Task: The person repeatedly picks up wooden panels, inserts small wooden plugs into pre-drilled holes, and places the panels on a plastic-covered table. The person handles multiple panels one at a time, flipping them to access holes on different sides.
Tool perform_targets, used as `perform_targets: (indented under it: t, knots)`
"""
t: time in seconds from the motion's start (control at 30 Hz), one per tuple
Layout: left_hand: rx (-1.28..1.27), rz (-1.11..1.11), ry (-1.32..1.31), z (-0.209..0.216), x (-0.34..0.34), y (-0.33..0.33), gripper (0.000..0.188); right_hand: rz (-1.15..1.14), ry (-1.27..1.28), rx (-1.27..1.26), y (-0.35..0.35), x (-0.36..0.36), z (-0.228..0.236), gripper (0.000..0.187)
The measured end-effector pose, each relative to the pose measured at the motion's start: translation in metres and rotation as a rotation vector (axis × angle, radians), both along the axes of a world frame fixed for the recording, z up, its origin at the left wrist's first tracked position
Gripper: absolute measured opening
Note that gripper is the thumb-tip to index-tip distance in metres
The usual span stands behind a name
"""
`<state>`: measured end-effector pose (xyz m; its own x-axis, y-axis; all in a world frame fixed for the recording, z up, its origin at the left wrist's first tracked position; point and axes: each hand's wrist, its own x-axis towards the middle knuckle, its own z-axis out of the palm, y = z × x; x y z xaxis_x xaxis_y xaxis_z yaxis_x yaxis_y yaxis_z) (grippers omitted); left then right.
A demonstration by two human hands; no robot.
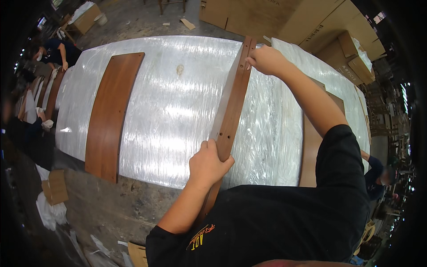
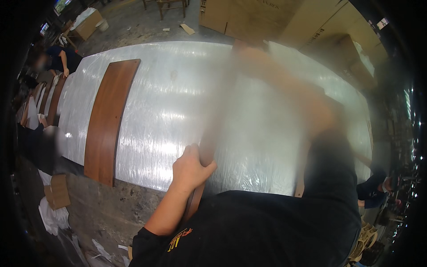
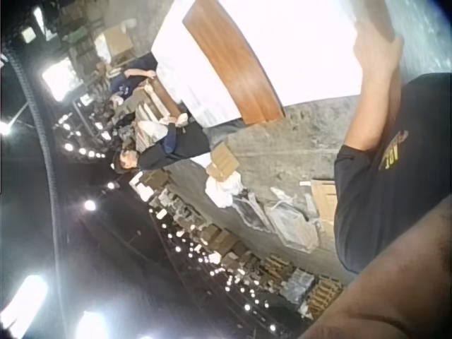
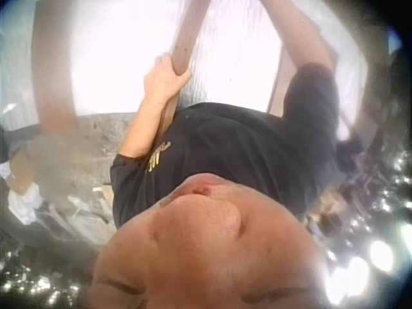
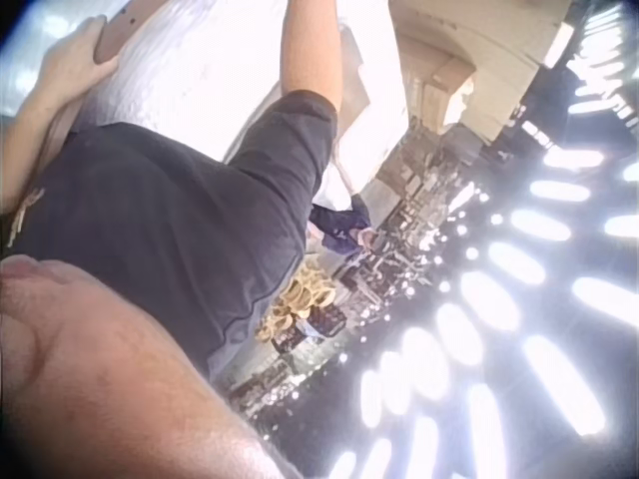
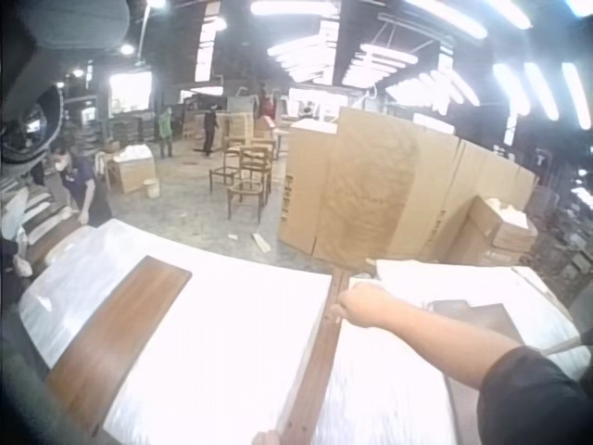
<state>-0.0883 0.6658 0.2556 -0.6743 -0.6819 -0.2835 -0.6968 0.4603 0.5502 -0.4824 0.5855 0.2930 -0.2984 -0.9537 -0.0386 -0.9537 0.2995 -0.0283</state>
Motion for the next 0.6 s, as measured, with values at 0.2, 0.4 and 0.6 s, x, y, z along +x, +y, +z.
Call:
perform_targets:
  t: [0.2, 0.4, 0.6]
  knots:
    - [0.01, 0.005, 0.003, -0.001, 0.001, -0.001, 0.061, 0.077, 0.009, -0.068, -0.005, 0.004, 0.009, 0.038]
    - [0.006, -0.001, -0.02, 0.0, 0.001, -0.002, 0.062, 0.0, 0.054, 0.02, -0.002, 0.008, 0.015, 0.036]
    - [0.013, 0.009, 0.021, -0.001, 0.003, -0.002, 0.061, 0.043, -0.129, -0.07, 0.002, 0.009, 0.0, 0.027]
